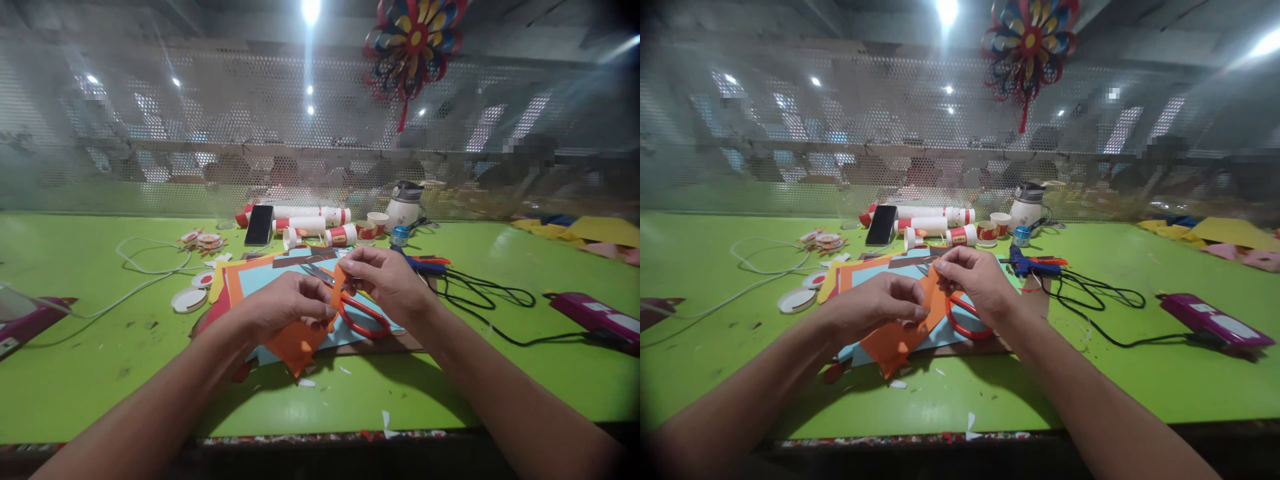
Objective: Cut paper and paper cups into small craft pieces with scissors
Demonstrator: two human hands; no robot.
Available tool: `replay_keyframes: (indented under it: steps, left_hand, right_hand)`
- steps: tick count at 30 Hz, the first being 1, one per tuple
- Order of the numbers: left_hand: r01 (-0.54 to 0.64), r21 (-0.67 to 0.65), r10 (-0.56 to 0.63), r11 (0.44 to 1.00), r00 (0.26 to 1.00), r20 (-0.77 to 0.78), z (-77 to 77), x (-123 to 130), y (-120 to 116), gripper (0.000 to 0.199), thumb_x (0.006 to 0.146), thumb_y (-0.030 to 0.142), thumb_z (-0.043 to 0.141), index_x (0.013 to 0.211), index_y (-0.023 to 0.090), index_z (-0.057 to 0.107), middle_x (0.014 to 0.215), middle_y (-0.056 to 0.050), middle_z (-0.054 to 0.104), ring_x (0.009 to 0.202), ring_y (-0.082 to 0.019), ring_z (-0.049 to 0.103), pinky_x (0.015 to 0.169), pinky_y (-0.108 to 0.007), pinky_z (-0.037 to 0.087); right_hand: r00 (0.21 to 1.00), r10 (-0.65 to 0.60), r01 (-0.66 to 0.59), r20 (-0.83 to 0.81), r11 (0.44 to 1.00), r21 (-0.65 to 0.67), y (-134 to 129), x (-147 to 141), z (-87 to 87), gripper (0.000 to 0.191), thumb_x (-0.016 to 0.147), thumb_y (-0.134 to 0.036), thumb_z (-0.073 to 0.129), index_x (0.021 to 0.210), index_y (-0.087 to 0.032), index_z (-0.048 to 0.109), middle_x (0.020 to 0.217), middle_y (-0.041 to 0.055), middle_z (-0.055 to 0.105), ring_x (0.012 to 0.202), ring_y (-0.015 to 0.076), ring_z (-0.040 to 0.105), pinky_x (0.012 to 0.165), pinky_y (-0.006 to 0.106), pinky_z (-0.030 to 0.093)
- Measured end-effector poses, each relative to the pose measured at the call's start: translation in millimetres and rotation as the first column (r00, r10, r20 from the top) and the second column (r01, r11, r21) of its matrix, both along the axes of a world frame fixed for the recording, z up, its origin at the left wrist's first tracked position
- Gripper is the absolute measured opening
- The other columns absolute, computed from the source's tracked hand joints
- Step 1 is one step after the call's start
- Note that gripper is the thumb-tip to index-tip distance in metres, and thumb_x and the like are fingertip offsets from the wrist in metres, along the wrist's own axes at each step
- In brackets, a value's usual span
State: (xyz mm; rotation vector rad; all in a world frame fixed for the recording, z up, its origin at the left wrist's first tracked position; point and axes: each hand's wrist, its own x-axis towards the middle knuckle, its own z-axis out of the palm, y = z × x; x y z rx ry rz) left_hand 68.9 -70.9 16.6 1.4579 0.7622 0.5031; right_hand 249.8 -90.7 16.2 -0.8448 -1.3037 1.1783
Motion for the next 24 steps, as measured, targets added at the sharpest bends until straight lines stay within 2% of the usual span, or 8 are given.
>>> replay_keyframes:
  steps: [12,21,24]
  left_hand:
    - [0.058,-0.061,-0.057,0.996,0.998,0.018,-1.3,1,-2,0.014,0.062,0.019,0.072,0.066,0.015,0.059,0.055,-0.003,0.066,0.052,-0.012,0.056,0.058,-0.027,0.039]
    - [0.114,0.032,-0.113,0.993,0.993,-0.031,-1.2,-3,-1,0.006,0.061,0.017,0.065,0.066,0.014,0.062,0.061,-0.004,0.067,0.057,-0.014,0.059,0.06,-0.028,0.042]
    - [0.069,0.054,-0.068,0.996,0.997,-0.021,3.8,-8,3,0.012,0.057,0.016,0.057,0.064,0.012,0.065,0.063,-0.007,0.067,0.063,-0.016,0.061,0.058,-0.026,0.041]
  right_hand:
    - [0.999,0.015,-0.016,-0.045,1.0,-0.024,8,10,-0.5,0.017,0.069,-0.024,0.076,0.065,-0.015,0.062,0.058,-0.0038,0.062,0.051,0.009,0.059,0.054,0.024,0.046]
    - [0.995,0.024,-0.028,-0.101,0.999,-0.036,11,15,1.6,0.018,0.069,-0.025,0.077,0.066,-0.016,0.062,0.059,-0.0035,0.06,0.052,0.009,0.056,0.053,0.025,0.046]
    - [0.992,0.053,-0.06,-0.116,0.997,-0.056,13,17,0.8,0.018,0.069,-0.025,0.077,0.067,-0.015,0.062,0.058,-0.0027,0.06,0.052,0.0095,0.056,0.051,0.024,0.044]
